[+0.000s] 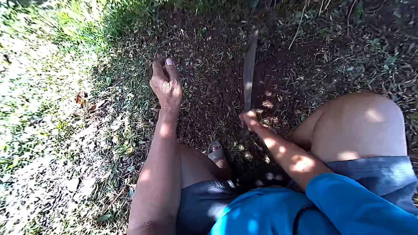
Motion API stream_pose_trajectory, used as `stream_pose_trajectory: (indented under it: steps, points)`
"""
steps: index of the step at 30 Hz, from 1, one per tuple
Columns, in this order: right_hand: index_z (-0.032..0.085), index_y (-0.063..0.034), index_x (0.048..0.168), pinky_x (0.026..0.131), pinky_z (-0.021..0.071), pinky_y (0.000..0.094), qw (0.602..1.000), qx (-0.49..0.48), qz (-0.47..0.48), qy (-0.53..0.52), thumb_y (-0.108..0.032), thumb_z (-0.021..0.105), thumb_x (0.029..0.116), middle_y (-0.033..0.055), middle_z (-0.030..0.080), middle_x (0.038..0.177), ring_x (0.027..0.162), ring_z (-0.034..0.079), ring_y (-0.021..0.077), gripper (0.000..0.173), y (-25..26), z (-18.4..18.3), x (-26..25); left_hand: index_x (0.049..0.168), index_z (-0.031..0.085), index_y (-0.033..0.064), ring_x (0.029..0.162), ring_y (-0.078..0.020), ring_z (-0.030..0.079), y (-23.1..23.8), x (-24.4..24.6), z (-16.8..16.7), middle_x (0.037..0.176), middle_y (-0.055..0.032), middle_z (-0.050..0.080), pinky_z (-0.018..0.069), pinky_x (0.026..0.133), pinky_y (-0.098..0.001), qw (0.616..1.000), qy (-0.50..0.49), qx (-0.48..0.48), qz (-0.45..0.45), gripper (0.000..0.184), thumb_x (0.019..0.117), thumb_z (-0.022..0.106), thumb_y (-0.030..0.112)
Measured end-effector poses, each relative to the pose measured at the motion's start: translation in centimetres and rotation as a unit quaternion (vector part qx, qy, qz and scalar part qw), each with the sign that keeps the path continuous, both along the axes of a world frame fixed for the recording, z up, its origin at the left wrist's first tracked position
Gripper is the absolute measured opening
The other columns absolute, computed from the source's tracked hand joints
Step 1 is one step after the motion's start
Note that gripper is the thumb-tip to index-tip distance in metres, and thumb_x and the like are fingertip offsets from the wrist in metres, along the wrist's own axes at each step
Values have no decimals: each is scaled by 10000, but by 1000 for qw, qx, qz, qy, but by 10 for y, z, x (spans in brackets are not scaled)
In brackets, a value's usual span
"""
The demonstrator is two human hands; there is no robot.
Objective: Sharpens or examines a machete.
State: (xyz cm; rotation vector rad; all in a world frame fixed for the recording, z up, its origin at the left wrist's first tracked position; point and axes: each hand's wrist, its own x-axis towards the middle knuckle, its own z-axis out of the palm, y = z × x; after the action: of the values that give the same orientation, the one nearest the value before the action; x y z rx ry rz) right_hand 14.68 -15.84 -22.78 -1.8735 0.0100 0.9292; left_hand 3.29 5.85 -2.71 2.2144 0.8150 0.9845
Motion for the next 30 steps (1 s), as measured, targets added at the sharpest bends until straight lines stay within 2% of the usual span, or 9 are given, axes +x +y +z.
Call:
stream_pose_trajectory:
  steps: [3,4,8,12,17,19,24,27,30]
  points:
    - [564,93,1288,864,521,454,927,-209,309,35,-146,567,1032,221,635,1128,943,633,280,350,-31,-6,-18,1390,523,-26,854,-345,713,-6,9,-3,983,-230,696,568,811,-554,999,42,-25,-15,460,1112,379,311]
    - [576,108,1278,905,508,490,911,-224,346,31,-141,575,1024,250,631,1187,1004,633,312,356,-32,-4,-21,1398,512,-20,837,-375,714,-6,12,-3,966,-240,694,570,795,-584,998,51,-21,-20,457,1112,387,314]
    - [595,65,1202,795,494,432,908,-203,366,-17,-125,595,994,173,628,1030,854,598,235,282,-17,39,0,1411,522,-40,856,-383,688,-15,17,8,944,-246,690,529,844,-567,996,90,-23,8,436,1090,457,247]
    - [610,46,1121,723,485,413,905,-211,358,-93,-110,602,985,145,617,945,778,578,218,207,0,99,23,1423,509,-55,1001,-420,691,-17,5,15,1069,-280,698,506,941,-581,993,105,-34,46,446,1062,533,206]
    - [605,84,1139,870,521,518,875,-201,349,-270,-118,580,998,254,628,1172,1028,654,347,247,-10,201,43,1370,540,-97,1004,-387,668,-18,-1,7,1088,-293,678,493,946,-542,996,41,-74,36,446,1066,531,230]
    - [608,97,1240,1019,464,585,849,-204,345,-344,-97,560,1011,291,603,1321,1254,590,418,304,-14,228,58,1298,584,-114,993,-356,666,-17,-1,6,1090,-290,674,500,939,-512,994,11,-110,19,424,1077,525,242]
    - [647,43,1167,841,524,638,790,-238,251,-507,-91,627,972,287,689,1093,1054,674,480,238,-31,241,95,1320,550,-98,957,-236,667,-34,12,15,1147,-237,655,539,869,-388,954,-68,-290,-44,403,1109,461,234]
    - [589,18,1327,808,520,653,779,-275,231,-513,-89,574,996,308,687,1104,1043,678,510,349,-35,245,100,1364,520,-62,945,-241,666,-45,20,16,1159,-211,657,543,849,-400,921,-108,-367,-72,430,1115,437,278]
    - [584,30,1305,780,514,660,767,-276,226,-534,-77,565,995,328,685,1082,1033,674,539,328,-34,242,96,1414,496,1,1063,-250,653,-47,21,13,1283,-171,636,526,924,-436,900,-106,-406,-116,500,1117,388,388]
